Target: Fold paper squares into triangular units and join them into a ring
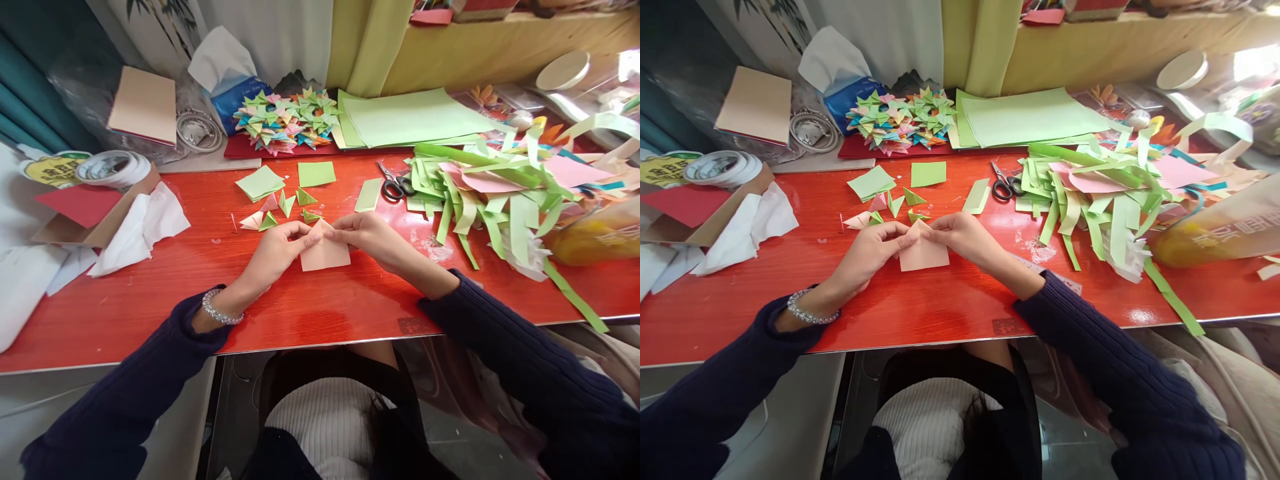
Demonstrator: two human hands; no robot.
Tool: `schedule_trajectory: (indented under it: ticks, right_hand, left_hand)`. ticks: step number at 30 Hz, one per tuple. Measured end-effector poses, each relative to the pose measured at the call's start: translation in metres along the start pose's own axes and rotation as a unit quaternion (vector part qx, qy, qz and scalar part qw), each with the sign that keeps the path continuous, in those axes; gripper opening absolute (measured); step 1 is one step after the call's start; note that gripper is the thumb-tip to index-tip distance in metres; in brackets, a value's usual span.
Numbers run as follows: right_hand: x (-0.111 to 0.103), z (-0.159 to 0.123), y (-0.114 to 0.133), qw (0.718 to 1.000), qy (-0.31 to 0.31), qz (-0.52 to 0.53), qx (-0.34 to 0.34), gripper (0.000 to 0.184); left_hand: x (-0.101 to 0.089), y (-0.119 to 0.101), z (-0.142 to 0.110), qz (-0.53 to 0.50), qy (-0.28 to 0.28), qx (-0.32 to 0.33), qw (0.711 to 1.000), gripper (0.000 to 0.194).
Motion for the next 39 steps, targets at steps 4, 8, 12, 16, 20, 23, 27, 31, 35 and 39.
schedule_trajectory:
  ticks: [4,8,12,16,20,23,27,31,35,39]
  right_hand:
    - [0.005,0.001,-0.002,1.0,0.022,0.015,0.007,0.038]
    - [0.008,0.0,-0.002,0.999,0.032,0.017,0.02,0.035]
    - [0.008,-0.003,0.001,0.999,0.035,0.015,0.015,0.032]
    - [0.007,-0.005,0.002,0.999,0.035,0.016,0.017,0.032]
    - [0.007,-0.006,0.001,0.998,0.04,0.03,0.029,0.031]
    - [0.007,-0.006,0.001,0.998,0.041,0.036,0.036,0.03]
    - [0.007,-0.006,-0.001,0.997,0.038,0.026,0.054,0.028]
    - [0.012,-0.006,-0.005,0.997,0.051,0.015,0.061,0.029]
    - [0.012,-0.004,-0.006,0.998,0.049,-0.015,0.042,0.03]
    - [0.013,-0.005,-0.003,0.997,0.062,-0.034,0.032,0.025]
  left_hand:
    - [-0.001,0.005,0.0,-0.008,-0.007,-0.011,1.0,0.029]
    - [-0.005,0.009,0.0,0.006,-0.031,-0.015,0.999,0.031]
    - [-0.007,0.01,-0.001,0.017,-0.042,-0.005,0.999,0.031]
    - [-0.008,0.007,-0.001,0.041,-0.049,0.014,0.998,0.032]
    - [-0.01,0.006,-0.001,0.052,-0.057,0.016,0.997,0.033]
    - [-0.01,0.006,0.0,0.057,-0.057,0.015,0.997,0.033]
    - [-0.009,0.005,0.0,0.068,-0.05,0.021,0.996,0.034]
    - [-0.006,0.001,-0.001,0.077,-0.035,0.026,0.996,0.034]
    - [-0.001,-0.004,-0.001,0.061,-0.013,0.041,0.997,0.029]
    - [0.0,-0.009,-0.002,0.032,-0.01,0.056,0.998,0.024]
Point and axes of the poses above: each hand's wrist, its own z-axis towards the middle knuckle, its own x-axis out of the palm, y = z × x, the point moved 9 cm from there along z, towards the middle knuckle, and after that the axes turned 5 degrees about -y, right-handed, at the moved point
